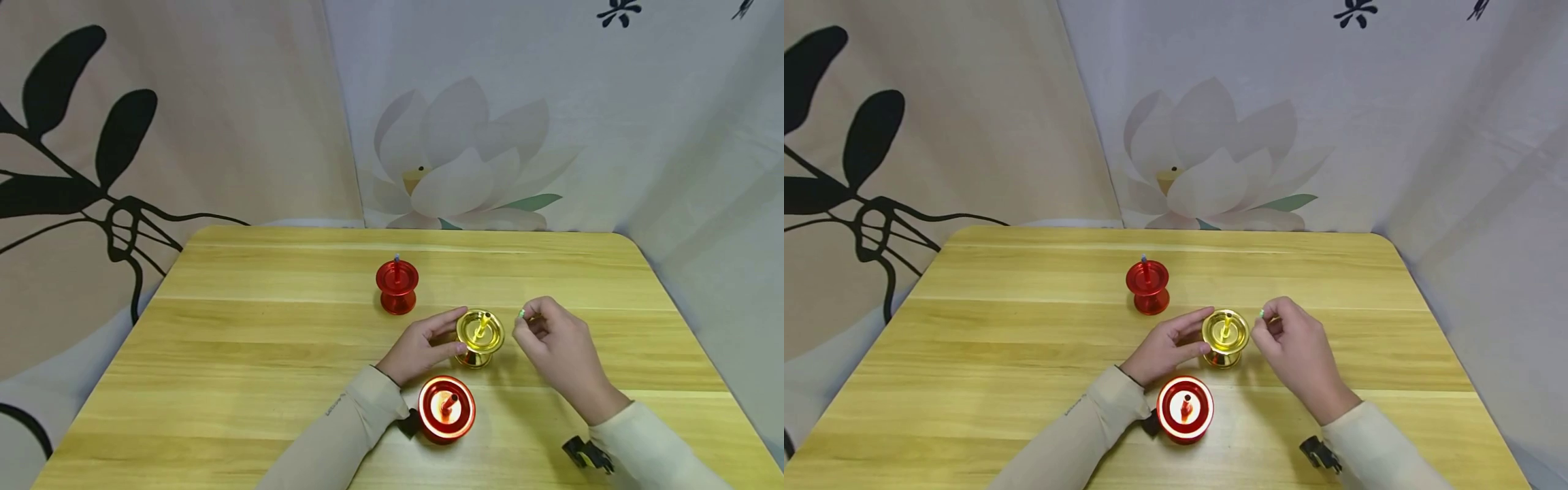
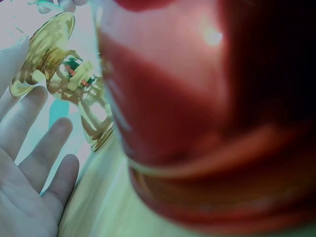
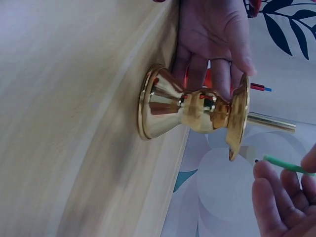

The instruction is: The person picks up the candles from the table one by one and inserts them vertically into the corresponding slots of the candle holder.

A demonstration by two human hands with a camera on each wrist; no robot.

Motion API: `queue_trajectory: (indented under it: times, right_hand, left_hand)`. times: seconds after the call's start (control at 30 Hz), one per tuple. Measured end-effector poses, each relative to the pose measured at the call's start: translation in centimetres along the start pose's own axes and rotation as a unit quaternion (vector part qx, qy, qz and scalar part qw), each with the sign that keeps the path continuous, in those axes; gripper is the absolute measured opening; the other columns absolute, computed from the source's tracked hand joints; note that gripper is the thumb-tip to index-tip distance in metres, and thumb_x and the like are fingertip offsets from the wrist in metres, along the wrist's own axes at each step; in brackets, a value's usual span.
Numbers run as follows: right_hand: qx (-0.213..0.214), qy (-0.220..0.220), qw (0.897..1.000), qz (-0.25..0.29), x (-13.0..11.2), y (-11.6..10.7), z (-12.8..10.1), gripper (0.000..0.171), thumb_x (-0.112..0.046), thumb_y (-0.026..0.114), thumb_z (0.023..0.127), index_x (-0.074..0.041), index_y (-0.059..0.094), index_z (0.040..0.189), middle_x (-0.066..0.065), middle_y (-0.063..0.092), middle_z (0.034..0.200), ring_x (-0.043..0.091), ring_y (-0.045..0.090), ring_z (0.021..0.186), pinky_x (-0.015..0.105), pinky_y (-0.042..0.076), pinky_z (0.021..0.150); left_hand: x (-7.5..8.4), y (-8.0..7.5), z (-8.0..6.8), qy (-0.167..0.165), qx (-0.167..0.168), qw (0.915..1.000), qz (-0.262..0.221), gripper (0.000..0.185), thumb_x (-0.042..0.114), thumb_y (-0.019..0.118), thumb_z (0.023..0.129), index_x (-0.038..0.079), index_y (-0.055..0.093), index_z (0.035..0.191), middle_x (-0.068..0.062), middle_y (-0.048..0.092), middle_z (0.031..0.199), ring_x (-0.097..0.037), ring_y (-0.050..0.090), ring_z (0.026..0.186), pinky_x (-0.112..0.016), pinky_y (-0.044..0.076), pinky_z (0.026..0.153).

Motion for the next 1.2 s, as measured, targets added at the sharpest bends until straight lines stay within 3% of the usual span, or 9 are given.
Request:
queue_trajectory:
  times: [0.2, 0.57, 0.87, 1.2]
  right_hand:
    - [0.014, -0.022, 1.000, 0.015, -0.5, 0.3, 0.4, 0.007, -0.002, 0.062, 0.084, -0.007, 0.060, 0.088, -0.003, 0.064, 0.077, 0.005, 0.060, 0.068, 0.009, 0.048, 0.062]
    - [0.020, -0.027, 0.999, 0.040, -1.1, 0.6, 0.8, 0.007, 0.000, 0.062, 0.085, -0.006, 0.061, 0.088, 0.000, 0.066, 0.080, 0.005, 0.061, 0.072, 0.007, 0.049, 0.065]
    - [0.041, -0.057, 0.996, 0.050, -1.7, 0.5, 1.1, 0.011, 0.004, 0.066, 0.085, -0.005, 0.061, 0.090, 0.003, 0.068, 0.083, 0.007, 0.065, 0.076, 0.008, 0.051, 0.068]
    - [0.032, -0.063, 0.996, 0.051, -2.2, 0.7, 1.4, 0.013, 0.007, 0.068, 0.085, -0.003, 0.061, 0.092, 0.001, 0.068, 0.087, 0.014, 0.068, 0.081, 0.004, 0.049, 0.071]
  left_hand:
    - [0.0, -0.1, -0.2, 0.000, 0.001, 1.0000, -0.002, 0.062, 0.010, 0.071, 0.095, 0.021, 0.047, 0.151, -0.003, 0.063, 0.137, -0.015, 0.059, 0.126, -0.033, 0.048, 0.105]
    - [0.1, -0.1, -0.1, 0.008, -0.004, 1.0000, -0.005, 0.062, 0.009, 0.070, 0.095, 0.019, 0.046, 0.151, -0.009, 0.062, 0.138, -0.022, 0.058, 0.127, -0.036, 0.047, 0.106]
    - [0.2, 0.0, 0.0, 0.009, -0.009, 0.9999, 0.006, 0.063, 0.011, 0.070, 0.095, 0.013, 0.044, 0.153, -0.006, 0.063, 0.137, -0.020, 0.059, 0.126, -0.038, 0.047, 0.106]
    - [0.1, 0.0, -0.1, 0.001, -0.006, 1.0000, 0.008, 0.063, 0.012, 0.070, 0.095, 0.019, 0.045, 0.152, -0.002, 0.064, 0.136, -0.016, 0.059, 0.125, -0.037, 0.047, 0.106]
Point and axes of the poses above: each hand's wrist, its own z-axis towards the middle knuckle, its own y-axis out of the palm, x = y × z, the point moved 6 cm from there along z, towards the middle knuckle
